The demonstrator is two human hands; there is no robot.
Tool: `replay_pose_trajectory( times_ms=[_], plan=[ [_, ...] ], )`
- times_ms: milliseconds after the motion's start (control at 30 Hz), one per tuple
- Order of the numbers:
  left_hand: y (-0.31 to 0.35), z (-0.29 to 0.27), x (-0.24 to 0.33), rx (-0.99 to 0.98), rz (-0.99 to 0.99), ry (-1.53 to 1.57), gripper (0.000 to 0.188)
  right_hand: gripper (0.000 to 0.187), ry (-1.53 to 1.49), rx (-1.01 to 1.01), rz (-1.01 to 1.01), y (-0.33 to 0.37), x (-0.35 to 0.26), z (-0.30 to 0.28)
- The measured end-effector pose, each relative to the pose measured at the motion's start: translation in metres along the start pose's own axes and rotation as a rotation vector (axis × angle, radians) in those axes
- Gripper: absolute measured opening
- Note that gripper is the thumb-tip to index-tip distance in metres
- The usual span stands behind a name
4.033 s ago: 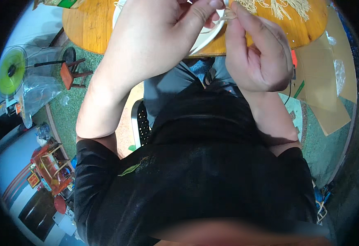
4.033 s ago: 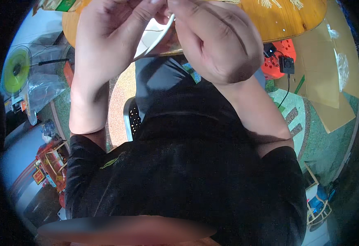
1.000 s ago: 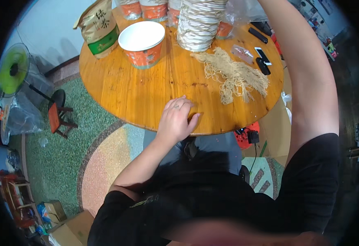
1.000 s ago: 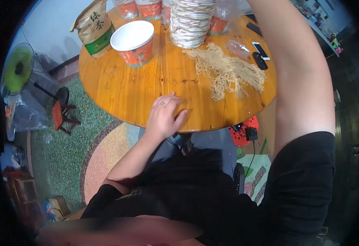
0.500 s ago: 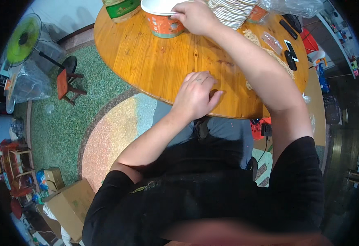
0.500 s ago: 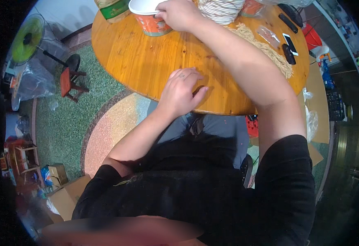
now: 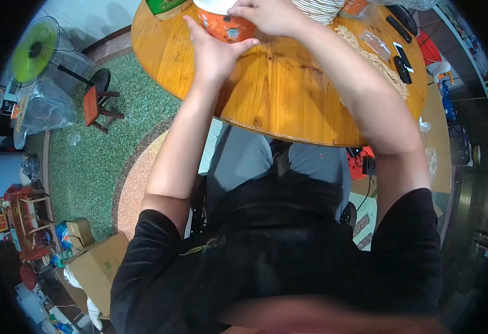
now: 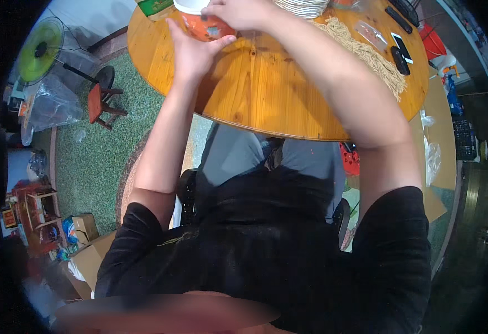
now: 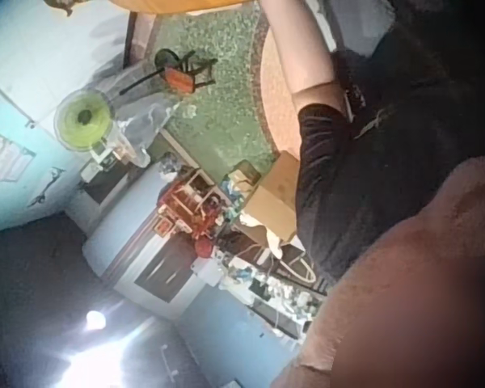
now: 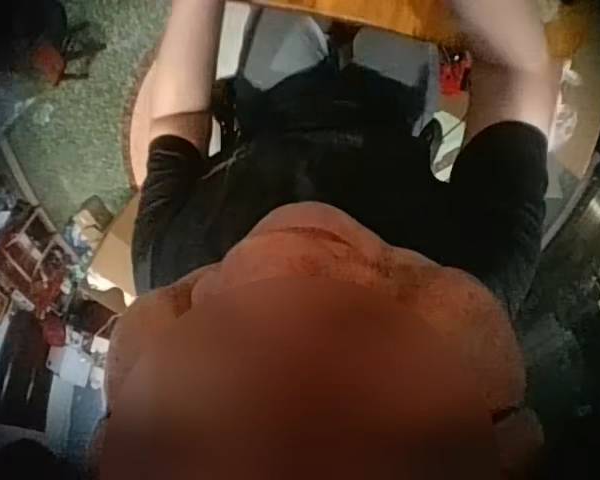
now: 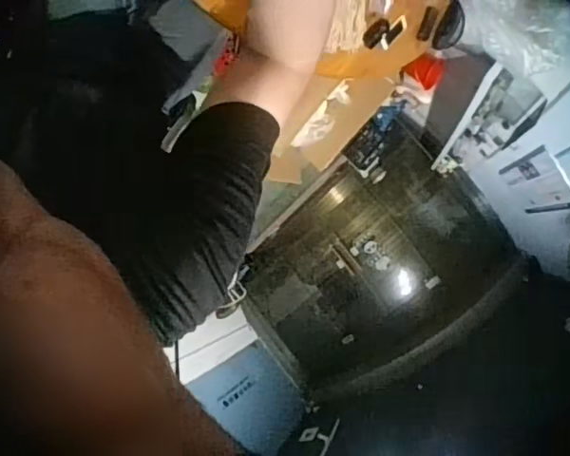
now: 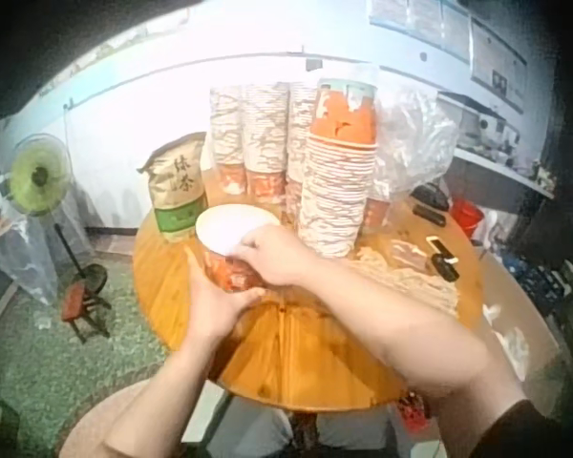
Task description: Threading string through holes in paper noodle bowls for packaging.
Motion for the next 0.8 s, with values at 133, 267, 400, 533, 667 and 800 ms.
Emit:
replay_pose_trajectory(
  times_ms=[133, 267, 400, 533, 667, 800],
  plan=[
    [-0.013, 0.01, -0.022, -0.078, 0.071, 0.089, 0.145, 0.029, 0.175, 0.011, 0.017, 0.004, -0.027, 0.02],
    [-0.008, 0.012, -0.019, 0.038, 0.074, -0.044, 0.13, 0.031, 0.278, 0.099, 0.067, 0.013, -0.047, 0.022],
    [-0.01, 0.016, -0.017, 0.044, 0.095, -0.067, 0.111, 0.031, 0.45, 0.279, 0.036, 0.014, -0.047, 0.025],
    [-0.016, 0.019, -0.023, 0.052, 0.109, -0.044, 0.104, 0.027, 0.593, 0.45, -0.151, 0.015, -0.036, 0.03],
    [-0.008, 0.023, -0.02, 0.054, 0.099, -0.072, 0.107, 0.026, 0.632, 0.532, -0.222, 0.016, -0.028, 0.032],
    [-0.004, 0.022, -0.018, 0.074, 0.118, -0.06, 0.107, 0.025, 0.629, 0.53, -0.187, 0.011, -0.024, 0.031]
  ],
)
Point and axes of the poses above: each hand's wrist, its own y-axis away from the middle knuckle, its own z-axis out of the palm, x = y × z, the point moved 3 cm from there along -y, towards the middle knuckle, and after that the axes turned 14 degrees about -z, right-handed, at the moved point
